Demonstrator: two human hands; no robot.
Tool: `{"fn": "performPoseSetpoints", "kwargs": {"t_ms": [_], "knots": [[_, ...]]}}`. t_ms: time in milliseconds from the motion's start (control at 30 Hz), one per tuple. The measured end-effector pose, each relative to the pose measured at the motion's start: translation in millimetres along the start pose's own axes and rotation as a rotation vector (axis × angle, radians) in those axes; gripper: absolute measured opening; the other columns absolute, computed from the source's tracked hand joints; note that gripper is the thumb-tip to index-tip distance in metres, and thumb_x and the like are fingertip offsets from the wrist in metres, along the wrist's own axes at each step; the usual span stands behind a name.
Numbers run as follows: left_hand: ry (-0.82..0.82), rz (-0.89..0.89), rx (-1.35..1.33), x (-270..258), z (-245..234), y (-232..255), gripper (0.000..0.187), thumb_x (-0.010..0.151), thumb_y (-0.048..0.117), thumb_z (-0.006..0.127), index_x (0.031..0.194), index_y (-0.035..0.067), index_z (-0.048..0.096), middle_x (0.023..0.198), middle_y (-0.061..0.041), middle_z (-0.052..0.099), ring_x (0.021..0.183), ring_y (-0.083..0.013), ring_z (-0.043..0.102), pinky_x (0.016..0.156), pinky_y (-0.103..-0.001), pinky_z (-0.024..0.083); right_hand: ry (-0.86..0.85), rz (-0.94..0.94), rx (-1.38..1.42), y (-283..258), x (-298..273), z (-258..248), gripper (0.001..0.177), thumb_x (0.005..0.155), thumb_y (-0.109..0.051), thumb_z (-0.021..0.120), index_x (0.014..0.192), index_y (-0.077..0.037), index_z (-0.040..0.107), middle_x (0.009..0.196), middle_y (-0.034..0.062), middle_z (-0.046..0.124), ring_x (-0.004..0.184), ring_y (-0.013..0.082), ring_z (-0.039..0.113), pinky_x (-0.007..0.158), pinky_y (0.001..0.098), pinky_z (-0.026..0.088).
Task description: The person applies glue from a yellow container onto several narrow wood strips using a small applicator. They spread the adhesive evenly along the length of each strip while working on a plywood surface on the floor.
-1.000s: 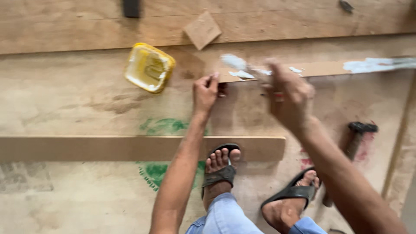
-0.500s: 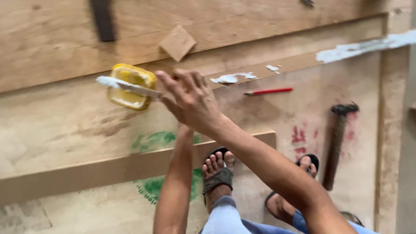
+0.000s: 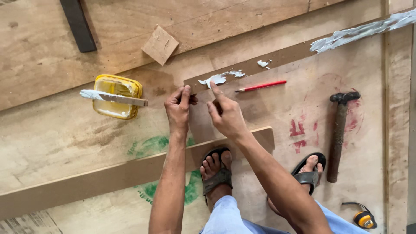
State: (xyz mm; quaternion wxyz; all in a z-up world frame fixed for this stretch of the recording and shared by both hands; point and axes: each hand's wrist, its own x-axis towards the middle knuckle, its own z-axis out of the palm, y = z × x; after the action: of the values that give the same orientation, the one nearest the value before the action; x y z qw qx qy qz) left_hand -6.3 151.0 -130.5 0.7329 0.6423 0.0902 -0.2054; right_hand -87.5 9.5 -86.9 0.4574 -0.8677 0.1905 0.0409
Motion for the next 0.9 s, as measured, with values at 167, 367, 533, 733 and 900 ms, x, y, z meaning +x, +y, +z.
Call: {"fn": "performPoseSetpoints", "kwargs": {"t_ms": [167,367,533,733,900], "knots": [[0.011,0.027,0.169,-1.2,-4.2,-1.1,0.028,0.106,0.024,0.064,0.094,0.002,0.075,0.075,-0.002,0.069,0.069,-0.0088,0.063,0.066,-0.025,0.051,0.276,0.012,0.347,38.1,8.2,-43.2,0.057,0.104,-0.002,0.061,0.159,-0.010,0.049,0.079,0.0001,0.064,0.069,0.0069,0.059,0.066,0.0239,0.052],[-0.016,0.031,0.107,-2.1,-1.2,-2.4,0.027,0.107,0.020,0.064,0.091,0.000,0.071,0.077,-0.003,0.068,0.070,-0.0098,0.062,0.067,-0.026,0.050,0.569,0.166,0.291,111.4,31.0,-128.9,0.050,0.105,-0.004,0.056,0.154,-0.002,0.051,0.080,-0.0001,0.064,0.069,0.0058,0.059,0.061,0.0218,0.049],[-0.012,0.023,0.053,0.1,-0.3,-3.3,0.025,0.106,0.020,0.066,0.092,0.000,0.071,0.078,-0.003,0.067,0.070,-0.0101,0.062,0.068,-0.026,0.052,0.649,0.114,0.075,134.5,49.6,-163.1,0.050,0.103,-0.005,0.053,0.153,0.001,0.050,0.082,0.0014,0.074,0.077,0.0075,0.071,0.074,0.0195,0.058],[-0.011,0.025,0.082,0.1,0.3,-2.6,0.026,0.107,0.021,0.065,0.092,0.000,0.072,0.077,-0.002,0.067,0.070,-0.0097,0.063,0.068,-0.026,0.052,0.608,0.437,0.040,151.2,57.8,-188.4,0.054,0.099,-0.012,0.056,0.151,-0.003,0.047,0.081,0.0067,0.077,0.062,0.0137,0.068,0.054,0.0276,0.053],[-0.033,0.032,0.095,-1.7,-0.6,-0.6,0.027,0.107,0.023,0.065,0.093,0.001,0.073,0.077,-0.002,0.068,0.071,-0.0093,0.064,0.069,-0.026,0.055,0.550,0.199,0.025,156.6,59.4,-174.8,0.050,0.106,-0.009,0.054,0.154,0.003,0.045,0.085,0.0058,0.077,0.073,0.0078,0.076,0.063,0.0227,0.065]]}}
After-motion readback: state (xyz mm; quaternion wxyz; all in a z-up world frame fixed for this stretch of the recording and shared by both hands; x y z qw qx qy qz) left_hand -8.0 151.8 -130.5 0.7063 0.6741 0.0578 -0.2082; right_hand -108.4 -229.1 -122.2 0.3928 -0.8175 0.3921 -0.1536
